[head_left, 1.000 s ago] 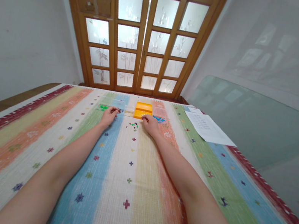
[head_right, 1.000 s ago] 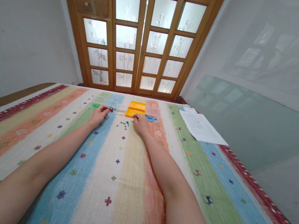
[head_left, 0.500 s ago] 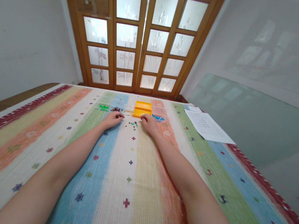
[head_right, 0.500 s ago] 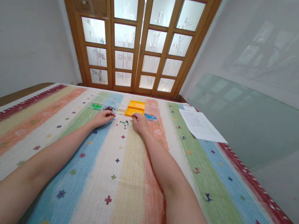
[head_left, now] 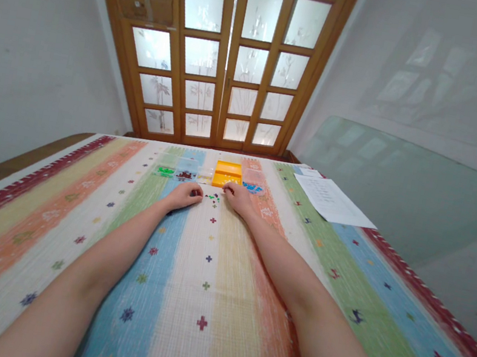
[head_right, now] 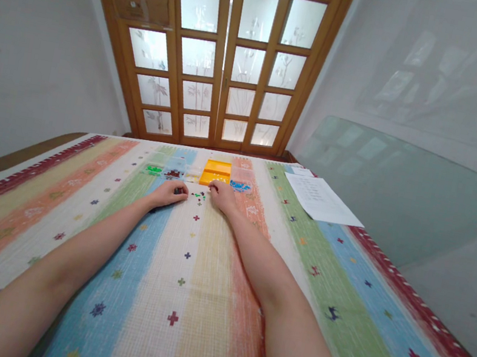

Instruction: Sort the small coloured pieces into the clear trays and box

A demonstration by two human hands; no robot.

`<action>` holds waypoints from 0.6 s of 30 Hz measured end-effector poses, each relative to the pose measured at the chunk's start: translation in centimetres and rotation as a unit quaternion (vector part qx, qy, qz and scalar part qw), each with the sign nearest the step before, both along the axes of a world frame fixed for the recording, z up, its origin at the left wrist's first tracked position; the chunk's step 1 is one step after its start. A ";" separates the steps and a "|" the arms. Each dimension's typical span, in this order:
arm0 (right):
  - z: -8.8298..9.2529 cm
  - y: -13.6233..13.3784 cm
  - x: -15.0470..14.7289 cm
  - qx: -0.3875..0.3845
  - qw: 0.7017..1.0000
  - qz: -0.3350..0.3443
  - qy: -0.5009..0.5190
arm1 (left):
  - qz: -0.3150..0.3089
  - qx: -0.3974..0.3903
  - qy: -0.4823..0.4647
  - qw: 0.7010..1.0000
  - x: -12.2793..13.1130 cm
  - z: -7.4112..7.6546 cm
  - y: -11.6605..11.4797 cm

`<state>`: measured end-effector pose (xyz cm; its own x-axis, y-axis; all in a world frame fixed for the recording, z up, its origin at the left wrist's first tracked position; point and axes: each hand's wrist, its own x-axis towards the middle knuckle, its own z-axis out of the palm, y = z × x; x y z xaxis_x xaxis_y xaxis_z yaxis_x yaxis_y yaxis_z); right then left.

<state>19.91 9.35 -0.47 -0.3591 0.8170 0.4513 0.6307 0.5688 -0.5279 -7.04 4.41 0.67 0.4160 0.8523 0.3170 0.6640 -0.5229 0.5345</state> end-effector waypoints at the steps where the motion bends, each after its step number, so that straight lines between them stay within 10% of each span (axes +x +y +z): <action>1: 0.0 -0.1 0.0 0.002 1.000 0.002 -0.005 | 0.018 0.000 -0.021 1.000 -0.1 -0.2 0.1; 18: -1.2 0.5 -0.3 0.022 0.999 0.025 -0.039 | 0.200 -0.025 -0.340 0.919 -1.5 -1.2 2.2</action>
<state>19.62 9.81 -1.66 -0.4345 0.7767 0.4560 0.6393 0.6226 -0.4513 -8.57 6.66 -0.56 -0.2133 0.9146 0.3434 0.3018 -0.2726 0.9136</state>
